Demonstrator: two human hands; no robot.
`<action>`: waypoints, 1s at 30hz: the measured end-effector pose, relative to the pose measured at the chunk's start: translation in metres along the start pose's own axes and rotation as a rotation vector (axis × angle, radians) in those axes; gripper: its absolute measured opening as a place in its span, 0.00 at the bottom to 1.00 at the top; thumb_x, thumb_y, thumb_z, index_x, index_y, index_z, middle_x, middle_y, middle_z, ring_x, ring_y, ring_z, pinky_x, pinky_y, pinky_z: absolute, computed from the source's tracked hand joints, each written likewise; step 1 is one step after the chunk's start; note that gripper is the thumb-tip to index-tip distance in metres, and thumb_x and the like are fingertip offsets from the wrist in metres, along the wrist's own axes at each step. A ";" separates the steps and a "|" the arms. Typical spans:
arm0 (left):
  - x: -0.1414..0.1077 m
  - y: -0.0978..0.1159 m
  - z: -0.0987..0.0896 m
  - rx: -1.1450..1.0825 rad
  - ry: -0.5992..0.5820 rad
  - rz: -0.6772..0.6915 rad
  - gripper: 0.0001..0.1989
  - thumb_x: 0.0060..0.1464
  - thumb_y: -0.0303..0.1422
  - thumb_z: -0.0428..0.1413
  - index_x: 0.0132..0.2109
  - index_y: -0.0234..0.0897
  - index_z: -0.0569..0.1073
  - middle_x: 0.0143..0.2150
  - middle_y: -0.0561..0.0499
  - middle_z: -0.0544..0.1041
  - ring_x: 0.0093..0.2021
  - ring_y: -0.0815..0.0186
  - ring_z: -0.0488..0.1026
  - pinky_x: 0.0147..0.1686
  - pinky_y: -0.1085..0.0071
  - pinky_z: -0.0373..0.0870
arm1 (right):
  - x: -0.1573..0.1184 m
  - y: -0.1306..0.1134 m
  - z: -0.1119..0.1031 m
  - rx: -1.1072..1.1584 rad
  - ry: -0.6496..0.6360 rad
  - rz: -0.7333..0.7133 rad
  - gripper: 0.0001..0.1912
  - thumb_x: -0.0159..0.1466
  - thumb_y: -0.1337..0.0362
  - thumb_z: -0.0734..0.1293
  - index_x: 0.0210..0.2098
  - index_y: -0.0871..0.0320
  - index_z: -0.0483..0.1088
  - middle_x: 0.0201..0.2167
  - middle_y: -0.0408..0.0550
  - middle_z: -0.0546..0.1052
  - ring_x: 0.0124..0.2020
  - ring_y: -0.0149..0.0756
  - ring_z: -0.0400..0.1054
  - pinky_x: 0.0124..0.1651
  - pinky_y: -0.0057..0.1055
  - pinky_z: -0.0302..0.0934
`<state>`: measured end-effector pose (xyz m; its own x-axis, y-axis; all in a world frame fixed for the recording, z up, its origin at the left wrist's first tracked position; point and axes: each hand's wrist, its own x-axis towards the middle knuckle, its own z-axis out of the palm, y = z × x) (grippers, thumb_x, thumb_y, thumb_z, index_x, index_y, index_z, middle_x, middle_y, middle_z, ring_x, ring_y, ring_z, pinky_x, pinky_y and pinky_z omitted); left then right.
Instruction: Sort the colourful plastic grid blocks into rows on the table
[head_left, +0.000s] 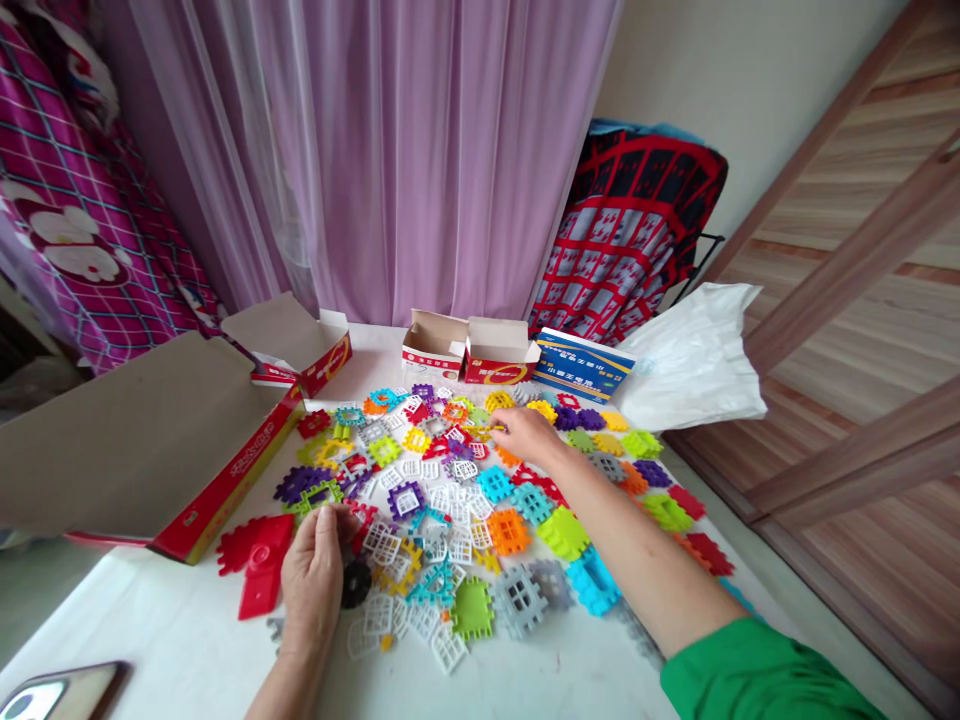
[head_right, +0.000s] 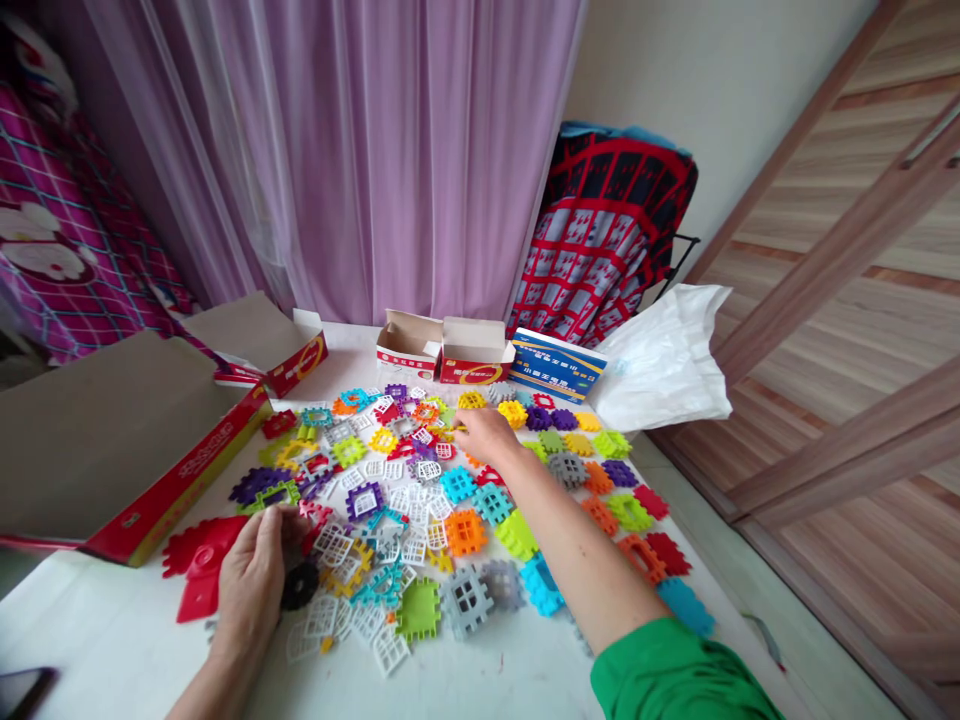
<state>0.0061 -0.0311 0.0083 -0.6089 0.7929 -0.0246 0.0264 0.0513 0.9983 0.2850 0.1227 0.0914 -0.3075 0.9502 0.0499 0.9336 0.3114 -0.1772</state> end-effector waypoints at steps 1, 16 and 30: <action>0.000 0.000 0.000 -0.001 -0.004 0.004 0.29 0.47 0.61 0.53 0.35 0.37 0.75 0.27 0.51 0.76 0.30 0.62 0.74 0.31 0.68 0.72 | 0.000 -0.002 0.002 0.003 0.076 -0.007 0.11 0.62 0.65 0.63 0.41 0.54 0.77 0.40 0.47 0.80 0.40 0.37 0.72 0.43 0.28 0.60; -0.002 0.003 0.001 -0.059 -0.024 -0.002 0.29 0.47 0.61 0.53 0.35 0.37 0.74 0.26 0.51 0.76 0.29 0.63 0.74 0.32 0.69 0.72 | 0.015 -0.016 0.037 -0.186 0.163 0.237 0.12 0.67 0.63 0.60 0.46 0.54 0.72 0.46 0.51 0.76 0.45 0.39 0.70 0.42 0.31 0.61; 0.000 -0.002 0.001 -0.055 -0.014 -0.001 0.29 0.48 0.61 0.53 0.35 0.37 0.74 0.27 0.51 0.76 0.29 0.63 0.74 0.31 0.69 0.71 | -0.002 -0.009 0.036 0.106 0.117 0.071 0.18 0.68 0.55 0.58 0.34 0.55 0.76 0.34 0.45 0.80 0.37 0.35 0.72 0.39 0.27 0.59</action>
<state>0.0074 -0.0307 0.0066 -0.5978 0.8012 -0.0261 -0.0178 0.0193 0.9997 0.2702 0.1178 0.0578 -0.2121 0.9662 0.1468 0.9257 0.2468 -0.2868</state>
